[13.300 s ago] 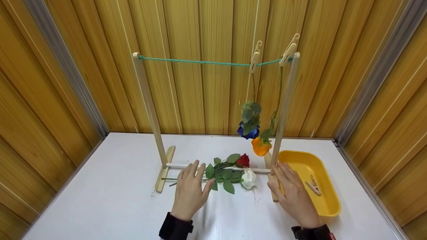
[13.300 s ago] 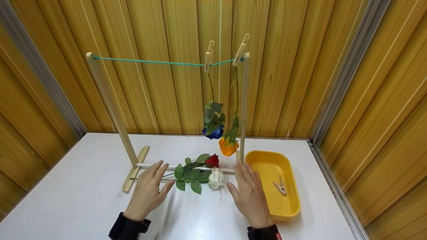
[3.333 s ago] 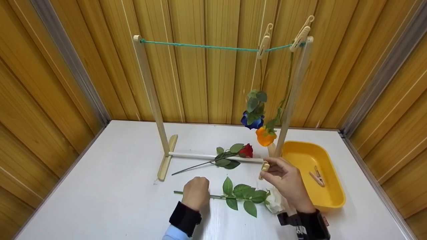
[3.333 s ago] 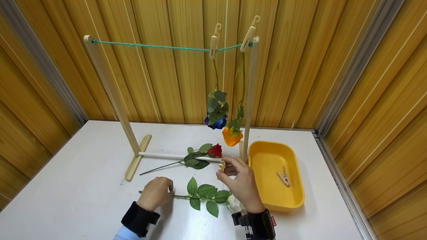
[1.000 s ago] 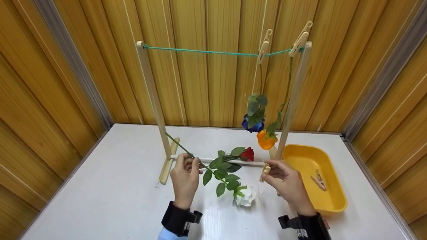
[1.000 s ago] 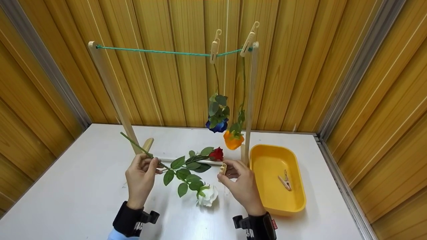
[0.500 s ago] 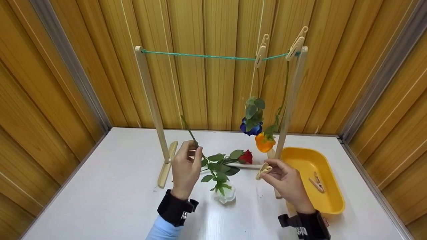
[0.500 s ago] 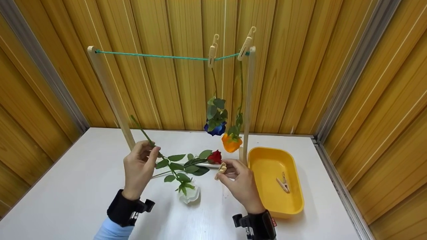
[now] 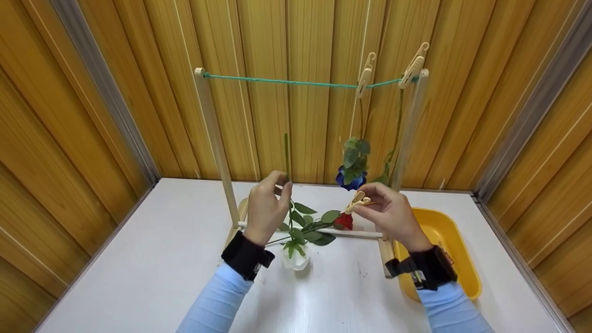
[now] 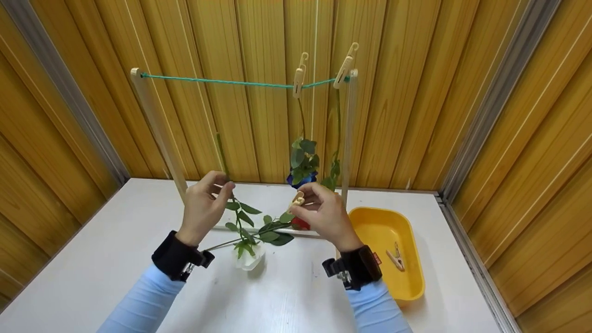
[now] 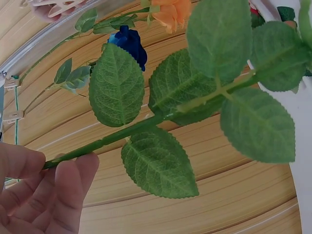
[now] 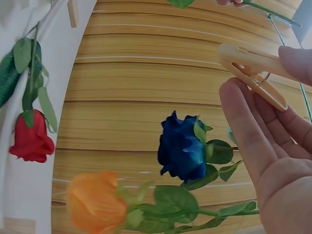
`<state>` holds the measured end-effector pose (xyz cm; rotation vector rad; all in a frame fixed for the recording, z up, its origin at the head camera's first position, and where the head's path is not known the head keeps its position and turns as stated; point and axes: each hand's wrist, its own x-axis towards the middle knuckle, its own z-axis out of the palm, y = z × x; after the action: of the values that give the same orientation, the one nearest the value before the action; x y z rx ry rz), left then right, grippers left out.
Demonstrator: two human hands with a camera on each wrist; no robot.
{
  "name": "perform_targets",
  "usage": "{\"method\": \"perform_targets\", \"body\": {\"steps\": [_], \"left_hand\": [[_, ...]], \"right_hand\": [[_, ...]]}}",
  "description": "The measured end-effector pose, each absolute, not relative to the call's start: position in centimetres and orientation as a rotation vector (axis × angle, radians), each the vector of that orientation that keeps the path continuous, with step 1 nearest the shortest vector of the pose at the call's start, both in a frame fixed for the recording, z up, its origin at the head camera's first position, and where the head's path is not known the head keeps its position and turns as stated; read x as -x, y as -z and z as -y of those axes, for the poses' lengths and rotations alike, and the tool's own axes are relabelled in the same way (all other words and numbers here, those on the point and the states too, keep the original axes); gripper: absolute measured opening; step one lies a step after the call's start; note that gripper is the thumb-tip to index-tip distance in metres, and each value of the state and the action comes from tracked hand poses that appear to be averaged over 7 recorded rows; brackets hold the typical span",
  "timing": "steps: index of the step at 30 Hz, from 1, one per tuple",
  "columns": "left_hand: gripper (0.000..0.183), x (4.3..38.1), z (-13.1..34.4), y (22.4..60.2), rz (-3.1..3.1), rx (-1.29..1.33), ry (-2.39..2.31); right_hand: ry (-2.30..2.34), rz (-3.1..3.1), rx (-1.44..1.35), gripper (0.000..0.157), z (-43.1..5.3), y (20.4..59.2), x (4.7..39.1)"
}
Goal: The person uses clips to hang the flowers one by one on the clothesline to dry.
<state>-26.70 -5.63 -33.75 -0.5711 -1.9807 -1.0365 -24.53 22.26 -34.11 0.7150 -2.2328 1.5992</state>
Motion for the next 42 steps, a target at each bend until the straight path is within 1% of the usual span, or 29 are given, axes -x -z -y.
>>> {"method": "perform_targets", "body": {"steps": [6, 12, 22, 26, 29, 36, 42], "left_hand": [[0.004, 28.1, 5.6, 32.4, 2.023, 0.605, 1.063], [0.003, 29.5, 5.4, 31.0, 2.083, 0.576, 1.043], [0.005, 31.4, 5.1, 28.7, 2.165, 0.486, 1.044], [0.005, 32.1, 4.9, 28.1, 2.186, 0.477, 1.052], [0.004, 32.7, 4.6, 27.9, 2.217, 0.468, 1.035], [0.007, 33.4, 3.9, 27.0, 2.309, 0.435, 0.997], [0.008, 33.9, 3.5, 25.9, 2.365, 0.416, 1.014]], "right_hand": [[-1.531, 2.249, -0.743, 0.034, -22.1, 31.2, 26.3], [-1.452, 2.226, -0.786, 0.037, -21.1, 27.7, 27.0], [-1.384, 2.169, -0.871, 0.036, -18.8, 22.0, 28.1], [-1.346, 2.154, -0.895, 0.039, -18.1, 19.9, 28.6], [-1.316, 2.139, -0.893, 0.040, -17.8, 18.7, 29.0], [-1.203, 2.134, -0.846, 0.037, -17.1, 16.5, 29.5], [-1.104, 2.152, -0.784, 0.038, -16.7, 13.9, 30.1]]}}
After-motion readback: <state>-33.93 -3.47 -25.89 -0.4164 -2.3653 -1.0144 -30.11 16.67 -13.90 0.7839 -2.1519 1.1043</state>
